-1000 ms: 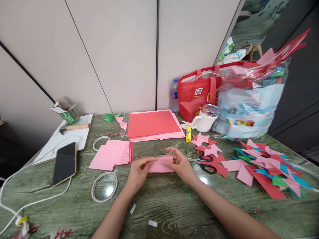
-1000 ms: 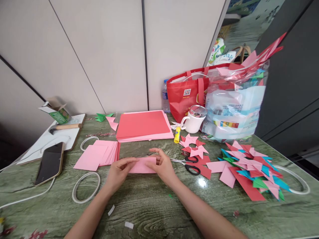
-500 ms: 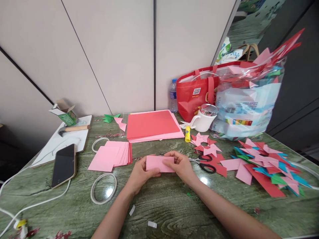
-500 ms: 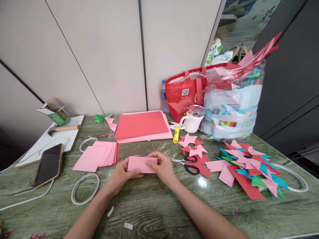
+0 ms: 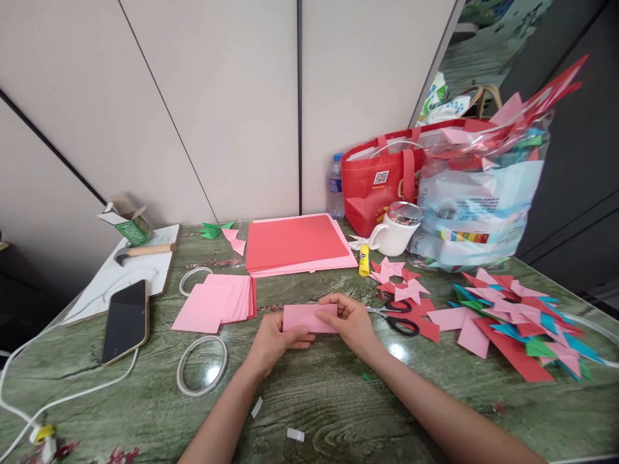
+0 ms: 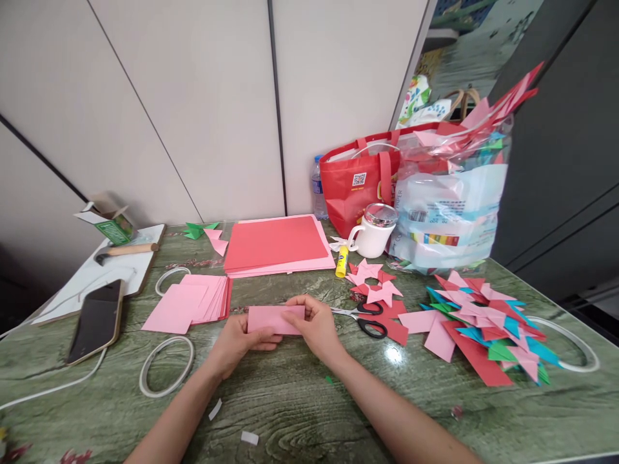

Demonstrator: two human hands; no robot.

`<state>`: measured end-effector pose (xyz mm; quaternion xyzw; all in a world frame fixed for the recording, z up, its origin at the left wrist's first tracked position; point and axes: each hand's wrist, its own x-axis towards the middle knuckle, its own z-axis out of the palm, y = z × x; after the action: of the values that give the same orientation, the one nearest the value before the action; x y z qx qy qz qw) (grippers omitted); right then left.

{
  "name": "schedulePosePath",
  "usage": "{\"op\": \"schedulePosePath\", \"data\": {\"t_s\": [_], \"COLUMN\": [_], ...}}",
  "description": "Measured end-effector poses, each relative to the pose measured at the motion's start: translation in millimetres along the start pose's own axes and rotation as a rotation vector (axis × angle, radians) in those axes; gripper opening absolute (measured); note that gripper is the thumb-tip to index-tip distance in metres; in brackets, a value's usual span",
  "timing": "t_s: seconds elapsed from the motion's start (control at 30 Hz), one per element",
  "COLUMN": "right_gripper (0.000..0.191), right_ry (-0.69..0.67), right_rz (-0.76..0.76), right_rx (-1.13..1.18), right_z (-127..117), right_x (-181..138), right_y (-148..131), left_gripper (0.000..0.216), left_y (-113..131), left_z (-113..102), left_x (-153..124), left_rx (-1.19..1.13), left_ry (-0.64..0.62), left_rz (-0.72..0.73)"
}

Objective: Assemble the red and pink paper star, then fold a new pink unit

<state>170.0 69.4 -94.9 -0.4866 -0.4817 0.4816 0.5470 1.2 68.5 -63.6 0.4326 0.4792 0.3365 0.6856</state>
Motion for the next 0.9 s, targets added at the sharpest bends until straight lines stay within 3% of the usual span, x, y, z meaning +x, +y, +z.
{"op": "schedulePosePath", "data": {"t_s": [0.47, 0.63, 0.73, 0.83, 0.9], "right_gripper": [0.034, 0.032, 0.024, 0.008, 0.006], "right_ry": [0.019, 0.04, 0.023, 0.054, 0.088], "right_rz": [-0.016, -0.141, -0.183, -0.168, -0.069], "right_rx": [-0.043, -0.299, -0.506, -0.713, -1.2], "right_z": [-4, -8, -35, -84, -117], "right_x": [4, 8, 8, 0, -9], "right_y": [-1, -16, -42, -63, -63], "left_gripper": [0.052, 0.049, 0.048, 0.047, 0.045], "left_y": [0, -1, -1, 1, 1], "left_z": [-2, -2, -4, -5, -5], "left_x": [1, 4, 5, 5, 5], "left_rx": [-0.018, -0.041, -0.072, -0.074, -0.061], "left_ry": [-0.054, 0.045, 0.113, 0.137, 0.133], "left_rz": [0.033, 0.074, 0.106, 0.126, 0.129]}}
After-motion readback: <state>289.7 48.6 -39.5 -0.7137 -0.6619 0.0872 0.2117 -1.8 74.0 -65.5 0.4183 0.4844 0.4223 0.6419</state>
